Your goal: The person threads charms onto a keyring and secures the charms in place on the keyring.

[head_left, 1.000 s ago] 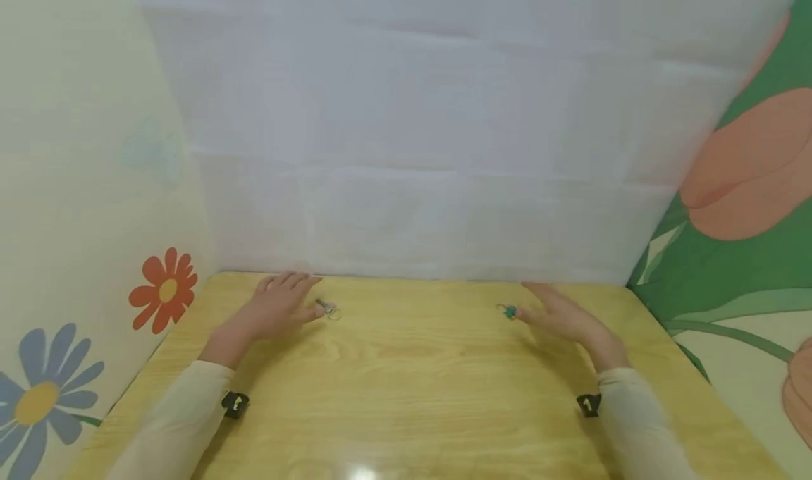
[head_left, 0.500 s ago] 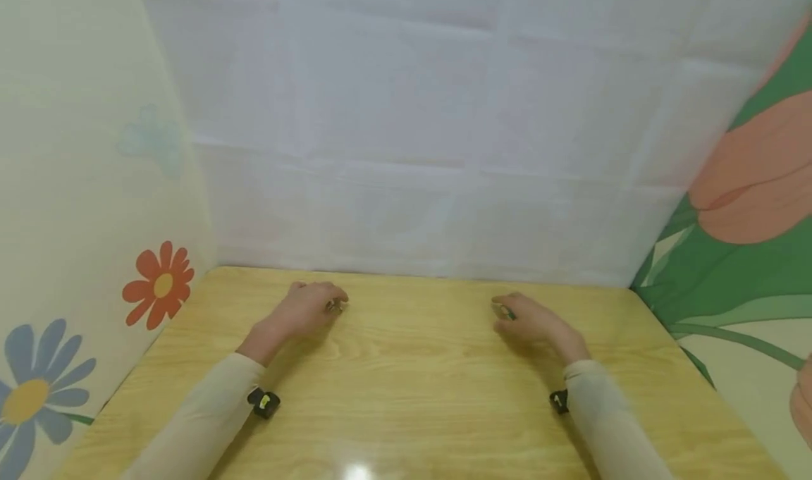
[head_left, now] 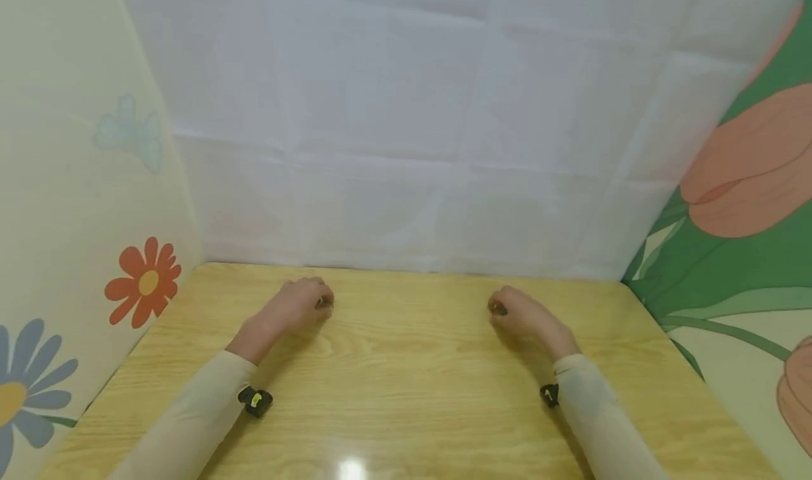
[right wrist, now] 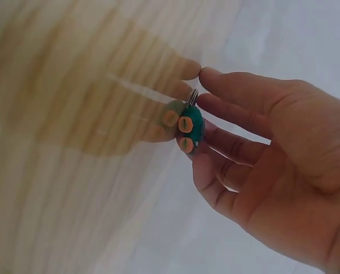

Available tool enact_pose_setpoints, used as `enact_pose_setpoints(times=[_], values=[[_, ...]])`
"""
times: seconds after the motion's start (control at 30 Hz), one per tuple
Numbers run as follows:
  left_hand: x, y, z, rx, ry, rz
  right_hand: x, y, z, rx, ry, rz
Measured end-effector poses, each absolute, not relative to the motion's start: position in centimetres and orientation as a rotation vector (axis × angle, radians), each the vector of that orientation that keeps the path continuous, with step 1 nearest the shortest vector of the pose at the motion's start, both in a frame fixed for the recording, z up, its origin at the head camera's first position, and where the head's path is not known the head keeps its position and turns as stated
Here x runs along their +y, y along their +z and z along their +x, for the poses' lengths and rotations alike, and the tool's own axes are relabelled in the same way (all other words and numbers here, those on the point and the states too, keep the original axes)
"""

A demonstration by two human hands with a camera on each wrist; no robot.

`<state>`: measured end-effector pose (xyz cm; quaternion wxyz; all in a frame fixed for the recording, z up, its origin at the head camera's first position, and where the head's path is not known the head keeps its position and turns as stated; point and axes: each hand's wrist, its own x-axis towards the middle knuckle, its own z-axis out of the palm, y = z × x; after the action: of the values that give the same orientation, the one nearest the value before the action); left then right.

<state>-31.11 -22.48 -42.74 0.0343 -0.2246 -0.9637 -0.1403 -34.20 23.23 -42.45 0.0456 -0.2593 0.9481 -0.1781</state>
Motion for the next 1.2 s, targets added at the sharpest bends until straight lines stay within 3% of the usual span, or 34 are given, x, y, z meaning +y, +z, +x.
enact_pose_setpoints(times=[0.43, 0.87, 1.2], values=[[-22.9, -41.8, -31.2, -2.984, -0.45, -0.777, 23.0, -42.5, -34.6, 2.893, -0.547, -0.791], [-23.5, -42.4, -31.3, -3.105, -0.646, -0.649, 23.0, -42.5, -34.5, 2.881, -0.59, -0.806], [-22.7, -42.5, -31.4, -3.034, -0.76, -0.568, 23.5, -42.2, -33.8, 2.906, -0.541, -0.652]])
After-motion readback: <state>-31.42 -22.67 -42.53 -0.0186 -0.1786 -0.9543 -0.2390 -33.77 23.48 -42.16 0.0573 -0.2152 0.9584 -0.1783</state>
